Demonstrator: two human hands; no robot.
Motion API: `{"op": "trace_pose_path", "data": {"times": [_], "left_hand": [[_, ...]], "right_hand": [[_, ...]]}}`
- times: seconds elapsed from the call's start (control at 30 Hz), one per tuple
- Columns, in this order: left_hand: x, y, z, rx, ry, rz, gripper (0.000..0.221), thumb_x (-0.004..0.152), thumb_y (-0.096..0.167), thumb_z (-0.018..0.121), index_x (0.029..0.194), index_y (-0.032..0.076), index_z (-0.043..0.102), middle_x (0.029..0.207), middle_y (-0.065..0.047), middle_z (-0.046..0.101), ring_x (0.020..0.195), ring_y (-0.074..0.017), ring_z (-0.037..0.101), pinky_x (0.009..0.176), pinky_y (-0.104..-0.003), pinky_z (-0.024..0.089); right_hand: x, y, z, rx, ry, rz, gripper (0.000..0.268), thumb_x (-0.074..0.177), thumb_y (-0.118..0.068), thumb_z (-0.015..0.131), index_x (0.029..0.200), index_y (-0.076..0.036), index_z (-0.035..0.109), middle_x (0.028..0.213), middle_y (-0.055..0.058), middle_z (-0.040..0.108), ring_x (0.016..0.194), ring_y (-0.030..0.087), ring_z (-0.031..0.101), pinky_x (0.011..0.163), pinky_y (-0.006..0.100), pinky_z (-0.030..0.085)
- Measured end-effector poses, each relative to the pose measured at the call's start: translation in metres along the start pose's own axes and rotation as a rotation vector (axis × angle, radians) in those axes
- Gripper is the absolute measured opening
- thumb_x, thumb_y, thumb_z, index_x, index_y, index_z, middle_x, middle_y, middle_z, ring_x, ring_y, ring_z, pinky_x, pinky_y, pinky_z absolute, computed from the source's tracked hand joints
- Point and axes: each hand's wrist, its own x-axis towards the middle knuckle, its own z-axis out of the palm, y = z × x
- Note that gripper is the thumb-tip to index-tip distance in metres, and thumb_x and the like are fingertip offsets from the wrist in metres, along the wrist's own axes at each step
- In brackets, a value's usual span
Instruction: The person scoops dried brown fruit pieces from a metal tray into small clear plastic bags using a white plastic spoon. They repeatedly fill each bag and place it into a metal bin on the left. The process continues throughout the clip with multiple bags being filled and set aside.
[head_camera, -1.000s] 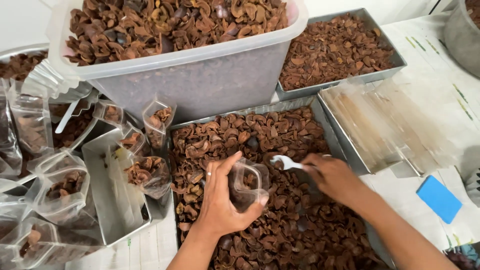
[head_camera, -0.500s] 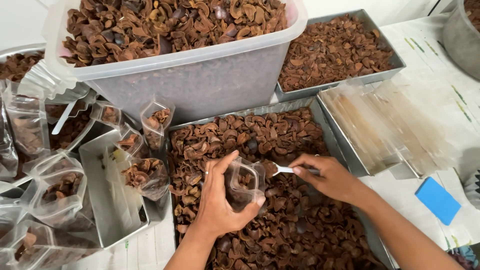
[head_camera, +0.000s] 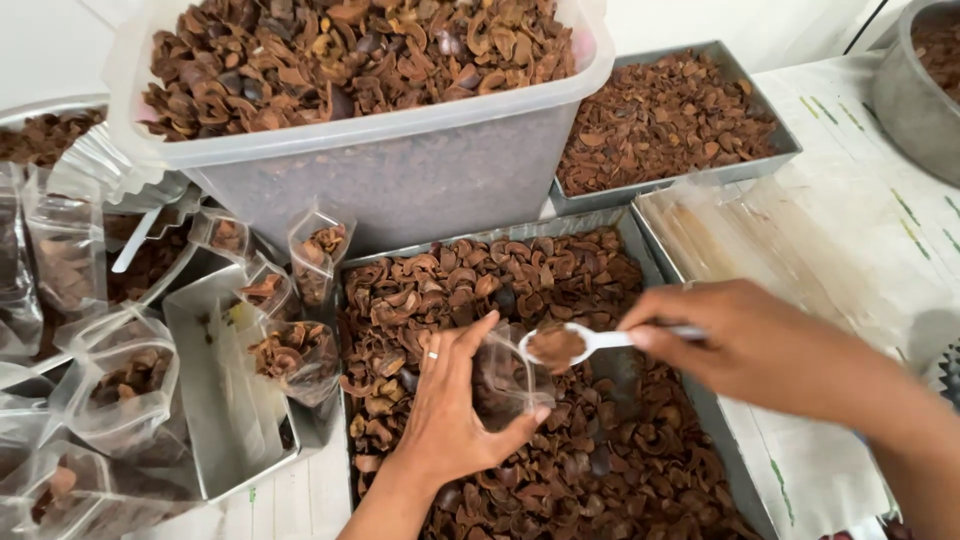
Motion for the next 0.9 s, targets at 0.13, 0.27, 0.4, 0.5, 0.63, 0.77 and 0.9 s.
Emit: {"op": "trace_pose_path", "data": {"times": [0.13, 0.27, 0.4, 0.5, 0.63, 0.77, 0.9], "left_hand": [[0.000, 0.005, -0.004, -0.021, 0.006, -0.002, 0.100, 0.079, 0.062, 0.073, 0.156, 0.015, 0.029, 0.138, -0.022, 0.050, 0.136, -0.0427, 0.042, 0.119, -0.063, 0.019], [0.001, 0.007, -0.008, -0.063, 0.032, -0.018, 0.100, 0.077, 0.062, 0.071, 0.155, 0.014, 0.033, 0.126, -0.018, 0.050, 0.125, -0.0351, 0.046, 0.108, -0.055, 0.034], [-0.001, 0.005, -0.008, -0.117, 0.034, 0.009, 0.098, 0.076, 0.061, 0.071, 0.153, 0.011, 0.034, 0.123, -0.017, 0.050, 0.123, -0.0333, 0.049, 0.108, -0.056, 0.036], [-0.005, -0.007, 0.005, -0.159, 0.117, 0.195, 0.094, 0.078, 0.053, 0.075, 0.149, 0.008, 0.034, 0.116, -0.017, 0.050, 0.115, -0.0295, 0.052, 0.101, -0.050, 0.050], [-0.008, 0.000, -0.004, -0.163, 0.171, 0.218, 0.087, 0.079, 0.045, 0.077, 0.147, 0.005, 0.039, 0.111, -0.015, 0.050, 0.107, -0.0283, 0.053, 0.094, -0.043, 0.047], [-0.008, 0.002, -0.005, -0.118, 0.197, 0.256, 0.089, 0.079, 0.050, 0.075, 0.147, 0.004, 0.038, 0.111, -0.016, 0.051, 0.109, -0.0305, 0.053, 0.093, -0.046, 0.047], [-0.006, 0.003, -0.006, -0.136, 0.160, 0.227, 0.091, 0.078, 0.051, 0.074, 0.148, 0.005, 0.039, 0.118, -0.019, 0.052, 0.114, -0.0328, 0.051, 0.099, -0.049, 0.042]], "right_hand": [[-0.003, -0.015, 0.026, -0.099, 0.110, -0.165, 0.025, 0.101, -0.044, 0.049, 0.110, -0.034, 0.070, 0.095, -0.008, 0.077, 0.066, 0.018, 0.078, 0.064, 0.035, 0.062], [-0.022, -0.015, 0.038, -0.719, 0.687, -0.500, 0.026, 0.088, -0.013, 0.063, 0.111, -0.025, 0.062, 0.099, 0.002, 0.063, 0.068, 0.025, 0.066, 0.059, 0.040, 0.056], [-0.035, -0.003, 0.038, -0.787, 0.542, -0.490, 0.037, 0.084, -0.016, 0.062, 0.118, -0.030, 0.056, 0.105, 0.008, 0.058, 0.086, 0.032, 0.065, 0.072, 0.048, 0.055], [-0.025, -0.015, 0.045, -0.753, 0.606, -0.650, 0.045, 0.079, 0.003, 0.059, 0.119, -0.018, 0.058, 0.103, 0.008, 0.059, 0.090, 0.030, 0.062, 0.075, 0.047, 0.055], [-0.014, -0.025, 0.054, -0.668, 0.736, -0.802, 0.027, 0.093, -0.009, 0.056, 0.116, -0.017, 0.066, 0.101, 0.009, 0.059, 0.084, 0.028, 0.055, 0.067, 0.043, 0.044], [-0.028, -0.013, 0.053, -0.620, 0.616, -0.776, 0.033, 0.095, -0.011, 0.056, 0.127, -0.015, 0.062, 0.102, 0.011, 0.057, 0.084, 0.031, 0.057, 0.071, 0.045, 0.046], [-0.045, -0.019, 0.044, -0.719, 0.711, -0.685, 0.032, 0.099, -0.017, 0.049, 0.128, -0.018, 0.061, 0.105, 0.014, 0.062, 0.079, 0.033, 0.061, 0.070, 0.046, 0.049]]}}
